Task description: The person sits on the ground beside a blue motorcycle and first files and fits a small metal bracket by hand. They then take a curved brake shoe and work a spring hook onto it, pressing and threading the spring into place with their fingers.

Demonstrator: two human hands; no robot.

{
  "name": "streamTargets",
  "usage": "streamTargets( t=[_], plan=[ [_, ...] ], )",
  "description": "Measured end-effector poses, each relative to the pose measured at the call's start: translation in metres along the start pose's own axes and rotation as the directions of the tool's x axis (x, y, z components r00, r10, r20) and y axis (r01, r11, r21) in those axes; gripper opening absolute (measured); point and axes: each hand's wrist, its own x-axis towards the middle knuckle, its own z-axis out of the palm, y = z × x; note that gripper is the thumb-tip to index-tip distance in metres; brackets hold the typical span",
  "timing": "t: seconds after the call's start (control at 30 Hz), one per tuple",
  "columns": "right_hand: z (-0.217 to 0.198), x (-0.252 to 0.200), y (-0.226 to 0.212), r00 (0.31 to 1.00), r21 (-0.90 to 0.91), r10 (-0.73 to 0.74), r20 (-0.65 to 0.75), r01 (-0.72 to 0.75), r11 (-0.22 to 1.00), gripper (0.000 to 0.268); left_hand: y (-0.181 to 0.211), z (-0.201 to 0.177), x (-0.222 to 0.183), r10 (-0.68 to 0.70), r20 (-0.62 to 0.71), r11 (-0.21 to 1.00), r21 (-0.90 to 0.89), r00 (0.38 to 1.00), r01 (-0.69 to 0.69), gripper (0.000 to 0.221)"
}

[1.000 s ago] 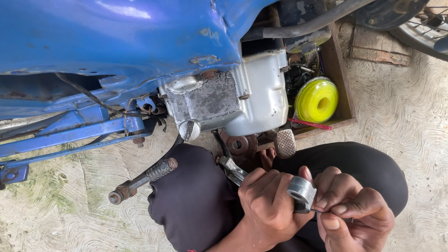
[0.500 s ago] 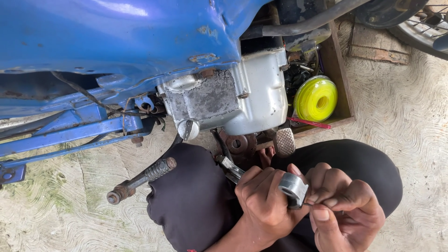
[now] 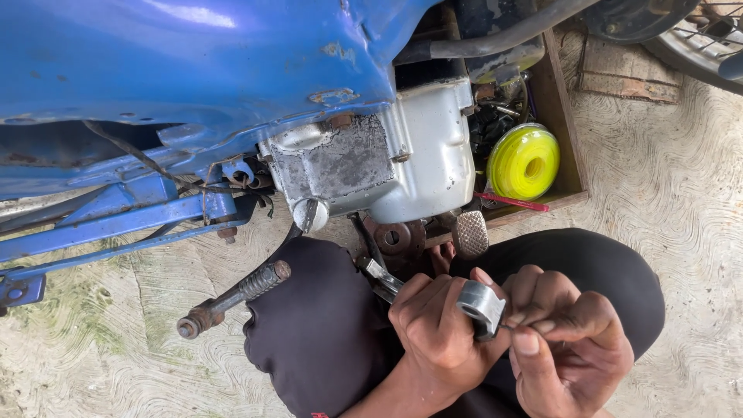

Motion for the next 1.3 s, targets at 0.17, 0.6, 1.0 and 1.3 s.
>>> streamTargets(
  t=[0.17, 0.6, 1.0, 1.3],
  plan=[
    [0.0, 0.001, 0.0, 1.0, 0.003, 0.007, -0.007, -0.007, 1.0, 0.013, -0.002, -0.001, -0.001, -0.004, 0.018, 1.0, 0.0, 1.0, 0.004, 0.021],
    [-0.004, 0.008, -0.001, 0.995, -0.075, 0.011, 0.101, -0.003, 0.997, 0.013, -0.001, -0.006, 0.002, -0.034, 0.075, 0.999, 0.02, 0.997, 0.033, 0.023],
    [-0.022, 0.01, -0.003, 0.997, 0.27, 0.011, -0.08, 0.011, 0.963, 0.009, 0.033, -0.026, 0.021, -0.437, 0.401, 0.583, -0.554, 0.805, 0.594, 0.013],
    [0.0, 0.01, -0.021, 0.995, 0.372, 0.068, -0.076, -0.035, 0.928, 0.008, 0.047, -0.029, 0.022, -0.33, 0.434, 0.175, -0.845, 0.838, 0.506, 0.044]
  ],
)
